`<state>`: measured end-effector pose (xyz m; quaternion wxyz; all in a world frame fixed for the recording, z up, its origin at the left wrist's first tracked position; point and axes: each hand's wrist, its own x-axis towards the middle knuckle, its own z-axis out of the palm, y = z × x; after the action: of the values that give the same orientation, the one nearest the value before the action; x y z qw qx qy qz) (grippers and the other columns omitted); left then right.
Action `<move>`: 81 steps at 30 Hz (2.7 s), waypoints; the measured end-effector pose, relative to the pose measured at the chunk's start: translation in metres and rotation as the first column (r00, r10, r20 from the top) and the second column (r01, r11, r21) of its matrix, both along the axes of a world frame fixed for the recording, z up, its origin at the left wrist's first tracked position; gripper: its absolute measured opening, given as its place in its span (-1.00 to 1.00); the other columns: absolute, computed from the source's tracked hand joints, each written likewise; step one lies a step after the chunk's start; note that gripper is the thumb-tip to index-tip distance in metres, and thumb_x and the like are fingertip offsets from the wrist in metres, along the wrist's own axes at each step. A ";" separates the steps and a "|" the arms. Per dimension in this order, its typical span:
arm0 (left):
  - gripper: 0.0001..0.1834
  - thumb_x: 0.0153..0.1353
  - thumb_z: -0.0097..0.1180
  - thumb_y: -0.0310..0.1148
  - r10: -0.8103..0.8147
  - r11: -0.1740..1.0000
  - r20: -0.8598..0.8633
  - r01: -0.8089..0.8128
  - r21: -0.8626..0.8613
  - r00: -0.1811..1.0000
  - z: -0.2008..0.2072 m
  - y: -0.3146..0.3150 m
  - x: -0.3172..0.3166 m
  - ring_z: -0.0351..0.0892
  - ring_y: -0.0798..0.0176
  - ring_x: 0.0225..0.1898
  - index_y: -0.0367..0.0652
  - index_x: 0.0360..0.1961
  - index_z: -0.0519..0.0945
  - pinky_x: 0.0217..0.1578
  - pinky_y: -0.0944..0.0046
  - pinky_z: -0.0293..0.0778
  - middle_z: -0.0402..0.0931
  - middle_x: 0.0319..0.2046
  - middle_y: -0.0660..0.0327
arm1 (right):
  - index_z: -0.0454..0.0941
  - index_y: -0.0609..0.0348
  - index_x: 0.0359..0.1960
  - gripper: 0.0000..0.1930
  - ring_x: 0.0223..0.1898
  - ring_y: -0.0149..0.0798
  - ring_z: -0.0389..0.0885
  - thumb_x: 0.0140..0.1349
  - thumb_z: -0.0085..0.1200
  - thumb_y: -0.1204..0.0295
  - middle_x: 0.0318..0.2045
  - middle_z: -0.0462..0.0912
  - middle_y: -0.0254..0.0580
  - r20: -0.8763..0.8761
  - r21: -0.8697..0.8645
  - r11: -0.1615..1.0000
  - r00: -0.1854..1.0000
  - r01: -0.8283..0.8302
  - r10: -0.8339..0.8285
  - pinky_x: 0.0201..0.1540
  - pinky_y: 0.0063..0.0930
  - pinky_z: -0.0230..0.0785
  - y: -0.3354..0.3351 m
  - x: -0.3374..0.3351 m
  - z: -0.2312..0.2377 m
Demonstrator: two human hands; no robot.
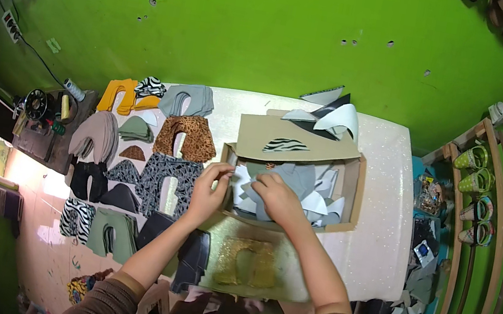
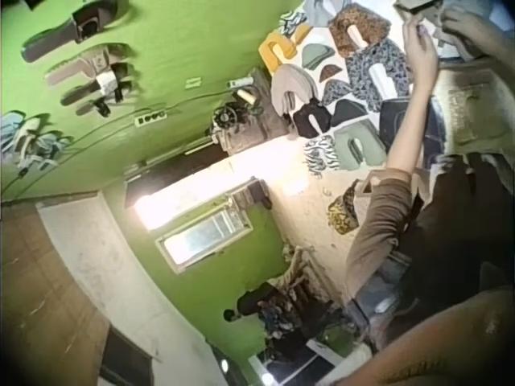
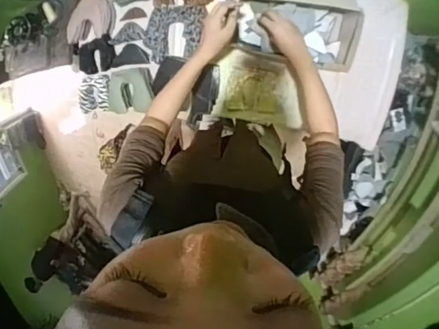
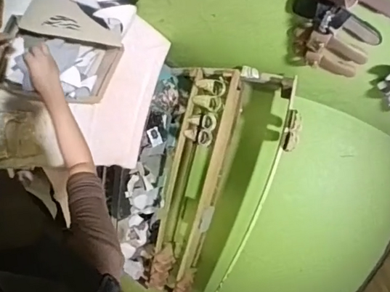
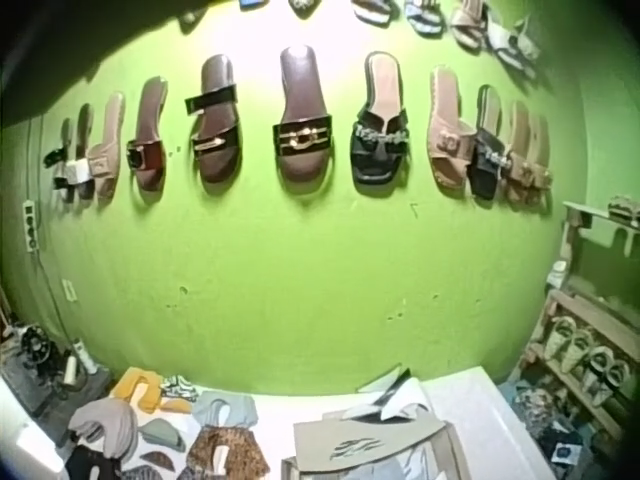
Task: Sort and arrange pre-cut shoe upper component pieces onto a table from a cardboard box.
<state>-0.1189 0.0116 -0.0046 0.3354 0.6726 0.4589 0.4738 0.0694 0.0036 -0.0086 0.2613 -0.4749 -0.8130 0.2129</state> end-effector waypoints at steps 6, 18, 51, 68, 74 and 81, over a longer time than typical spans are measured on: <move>-0.83 0.13 -0.12 -0.58 0.107 0.993 0.054 -0.103 -0.059 0.993 -0.005 -0.019 0.028 0.47 0.18 -0.34 -0.31 -0.25 0.46 -0.28 0.35 0.38 0.45 -0.30 0.05 | 0.50 -0.09 -0.18 -0.72 0.13 -0.10 0.24 0.03 -0.11 0.43 0.02 0.37 -0.16 0.444 0.326 0.890 0.883 -0.319 0.154 0.15 -0.21 0.12 0.001 0.021 -0.017; -0.81 0.11 -0.12 -0.58 0.140 0.988 0.050 -0.137 -0.068 0.989 0.015 -0.031 0.040 0.50 0.24 -0.32 -0.30 -0.25 0.48 -0.29 0.35 0.39 0.45 -0.32 0.08 | 0.41 0.15 -0.46 -0.86 0.01 -0.09 0.34 -0.08 0.05 0.42 -0.12 0.42 -0.10 0.317 0.471 0.848 0.944 -0.242 0.093 0.00 -0.27 0.21 0.009 0.046 0.040; -0.76 0.24 -0.10 -0.27 -0.073 0.637 0.651 0.537 -0.553 0.756 0.072 -0.043 0.043 0.50 0.35 -0.54 -0.25 -0.37 0.45 -0.49 0.39 0.48 0.49 -0.50 0.20 | 0.45 0.21 -0.27 -0.69 -0.38 -0.47 0.46 0.01 0.20 0.31 -0.41 0.55 -0.33 -0.504 -0.460 0.832 0.862 -0.309 0.042 -0.30 -0.55 0.29 -0.025 0.089 0.057; -0.69 0.27 -0.16 -0.25 0.280 0.455 0.766 0.622 -0.637 0.579 0.031 -0.056 0.031 0.42 0.39 -0.53 -0.26 -0.10 0.31 -0.53 0.42 0.44 0.46 -0.42 0.21 | 0.06 0.24 0.18 -0.53 0.02 -0.11 0.42 0.23 -0.17 0.50 0.02 0.37 0.02 -0.796 -0.496 0.477 0.161 -0.726 -0.583 0.05 -0.12 0.31 -0.061 0.069 0.015; -0.64 0.26 -0.19 -0.42 0.252 0.454 0.812 0.677 -0.580 0.527 0.019 -0.061 0.017 0.53 0.26 -0.24 -0.40 0.04 0.23 -0.24 0.35 0.54 0.45 -0.12 0.00 | 0.04 0.29 0.19 -0.53 0.16 -0.06 0.26 0.23 -0.21 0.51 0.10 0.29 0.04 -0.702 -0.493 0.468 0.018 -0.733 -0.711 0.18 -0.08 0.15 -0.056 0.058 -0.004; -0.64 0.24 -0.21 -0.54 0.241 0.440 0.777 0.648 -0.622 0.582 0.022 -0.061 -0.021 0.50 0.16 -0.10 -0.44 0.06 0.20 -0.09 0.29 0.51 0.37 -0.02 -0.06 | 0.06 0.39 0.14 -0.51 0.19 -0.04 0.20 0.14 -0.21 0.56 0.12 0.27 0.03 -0.682 -0.531 0.403 0.093 -0.745 -0.725 0.17 -0.10 0.17 -0.045 0.013 0.027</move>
<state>-0.1402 -0.0496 0.0174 0.8536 0.1764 0.3360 0.3569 0.0825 -0.0414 0.0188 0.4160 -0.2278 -0.1178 0.8724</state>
